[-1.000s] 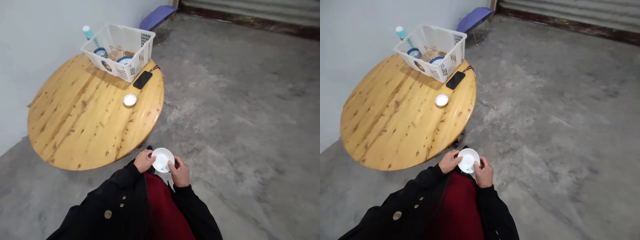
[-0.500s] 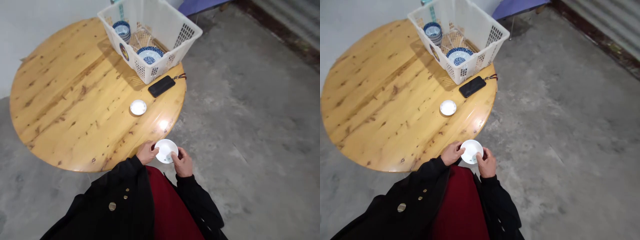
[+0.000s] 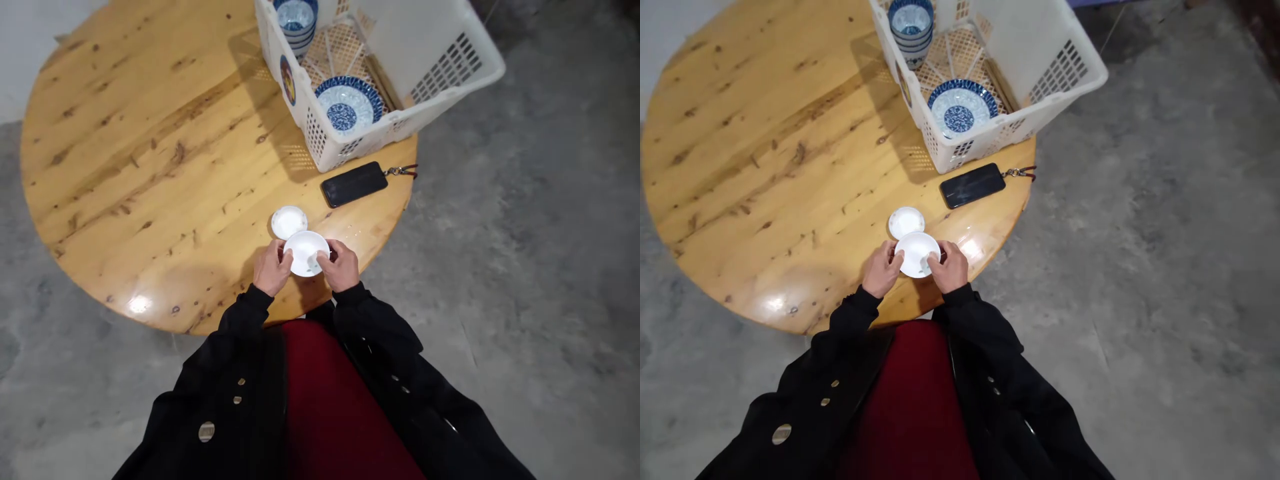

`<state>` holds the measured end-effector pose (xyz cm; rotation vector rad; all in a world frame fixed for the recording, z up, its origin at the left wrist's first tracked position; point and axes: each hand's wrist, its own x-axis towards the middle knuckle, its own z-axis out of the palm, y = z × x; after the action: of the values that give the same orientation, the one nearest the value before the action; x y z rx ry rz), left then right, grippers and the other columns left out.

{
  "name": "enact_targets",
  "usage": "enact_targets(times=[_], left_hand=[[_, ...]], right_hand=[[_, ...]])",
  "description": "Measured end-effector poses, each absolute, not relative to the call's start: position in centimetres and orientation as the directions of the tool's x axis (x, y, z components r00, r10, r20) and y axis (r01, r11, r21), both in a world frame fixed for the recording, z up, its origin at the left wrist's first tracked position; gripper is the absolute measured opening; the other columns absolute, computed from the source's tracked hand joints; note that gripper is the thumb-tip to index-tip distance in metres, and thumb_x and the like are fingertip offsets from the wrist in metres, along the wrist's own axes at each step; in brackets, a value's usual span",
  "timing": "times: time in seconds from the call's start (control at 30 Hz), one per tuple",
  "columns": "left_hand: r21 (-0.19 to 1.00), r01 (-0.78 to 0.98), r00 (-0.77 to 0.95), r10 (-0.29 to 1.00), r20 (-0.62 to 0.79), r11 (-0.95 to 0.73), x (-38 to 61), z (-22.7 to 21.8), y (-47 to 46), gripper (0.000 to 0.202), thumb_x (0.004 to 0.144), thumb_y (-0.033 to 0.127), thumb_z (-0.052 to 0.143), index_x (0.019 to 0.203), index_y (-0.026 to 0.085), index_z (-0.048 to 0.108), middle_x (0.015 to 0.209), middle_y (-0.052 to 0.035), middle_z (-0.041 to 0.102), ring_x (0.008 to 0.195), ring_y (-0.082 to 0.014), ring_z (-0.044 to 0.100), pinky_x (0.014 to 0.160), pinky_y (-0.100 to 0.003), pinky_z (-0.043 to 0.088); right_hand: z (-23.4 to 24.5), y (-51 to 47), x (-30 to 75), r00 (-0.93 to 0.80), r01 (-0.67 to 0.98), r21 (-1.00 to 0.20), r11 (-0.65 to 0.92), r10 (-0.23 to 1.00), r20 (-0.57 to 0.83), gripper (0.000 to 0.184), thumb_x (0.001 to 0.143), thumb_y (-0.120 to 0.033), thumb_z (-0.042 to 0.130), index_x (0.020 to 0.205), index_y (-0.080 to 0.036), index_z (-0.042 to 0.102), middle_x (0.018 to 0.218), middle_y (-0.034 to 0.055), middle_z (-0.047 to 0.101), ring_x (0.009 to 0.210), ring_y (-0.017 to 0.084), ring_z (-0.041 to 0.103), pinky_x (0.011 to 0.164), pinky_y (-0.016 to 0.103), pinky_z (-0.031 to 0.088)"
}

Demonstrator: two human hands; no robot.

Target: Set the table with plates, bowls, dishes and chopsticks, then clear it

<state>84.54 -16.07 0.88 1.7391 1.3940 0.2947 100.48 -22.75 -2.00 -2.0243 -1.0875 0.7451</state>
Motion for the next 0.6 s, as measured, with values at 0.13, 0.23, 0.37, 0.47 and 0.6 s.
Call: enact_targets(times=[0.13, 0.23, 0.37, 0.47, 0.6], left_hand=[[0.682, 0.727, 0.198, 0.927, -0.317, 0.078, 85.9, 0.4, -14.1, 0.023, 0.09, 0.03, 0.046, 0.101, 0.015, 0.06, 0.082, -0.0024, 0.064, 0.072, -0.0149, 0.056, 0.069, -0.026, 0.039], [0.61, 0.785, 0.118, 0.942, -0.314, 0.105, 86.7, 0.1, -12.7, 0.024, 0.09, 0.029, 0.045, 0.103, 0.016, 0.061, 0.087, -0.0043, 0.066, 0.078, -0.0173, 0.058, 0.072, -0.027, 0.041], [0.49, 0.865, 0.059, 0.95, -0.306, 0.104, 87.3, -0.2, -11.4, 0.023, 0.09, 0.027, 0.043, 0.098, 0.016, 0.062, 0.092, -0.0097, 0.066, 0.088, -0.023, 0.06, 0.075, -0.031, 0.042], [0.415, 0.9, 0.005, 0.951, -0.31, 0.131, 87.4, -0.3, -10.8, 0.023, 0.091, 0.027, 0.042, 0.097, 0.018, 0.062, 0.094, -0.0116, 0.066, 0.094, -0.0264, 0.06, 0.076, -0.033, 0.043], [0.341, 0.92, -0.065, 0.934, -0.351, 0.192, 87.6, -0.1, -10.4, 0.026, 0.092, 0.03, 0.041, 0.101, 0.018, 0.062, 0.101, -0.0133, 0.066, 0.096, -0.0293, 0.062, 0.075, -0.035, 0.044]], right_hand=[[-2.9, -18.5, 102.0, 0.366, 0.536, -0.774, -0.338, 0.919, -0.148, 0.036, 0.076, -0.033, 0.05, 0.1, -0.013, 0.068, 0.088, 0.0074, 0.064, 0.068, 0.017, 0.054, 0.07, 0.031, 0.048], [-3.4, -16.0, 102.7, 0.298, 0.588, -0.748, -0.306, 0.943, -0.15, 0.037, 0.076, -0.03, 0.05, 0.103, -0.013, 0.069, 0.087, 0.0077, 0.062, 0.071, 0.019, 0.054, 0.074, 0.032, 0.047], [-3.5, -13.7, 102.8, 0.23, 0.65, -0.704, -0.286, 0.957, -0.176, 0.034, 0.078, -0.027, 0.052, 0.103, -0.012, 0.07, 0.089, 0.0097, 0.059, 0.081, 0.022, 0.057, 0.078, 0.032, 0.047], [-3.4, -12.5, 102.7, 0.172, 0.686, -0.67, -0.284, 0.958, -0.231, 0.031, 0.08, -0.026, 0.053, 0.103, -0.013, 0.07, 0.091, 0.0103, 0.059, 0.087, 0.023, 0.058, 0.08, 0.031, 0.047], [-3.4, -11.8, 102.5, 0.127, 0.692, -0.666, -0.279, 0.955, -0.267, 0.032, 0.081, -0.023, 0.054, 0.108, -0.015, 0.069, 0.096, 0.0102, 0.06, 0.092, 0.023, 0.058, 0.084, 0.032, 0.047]])
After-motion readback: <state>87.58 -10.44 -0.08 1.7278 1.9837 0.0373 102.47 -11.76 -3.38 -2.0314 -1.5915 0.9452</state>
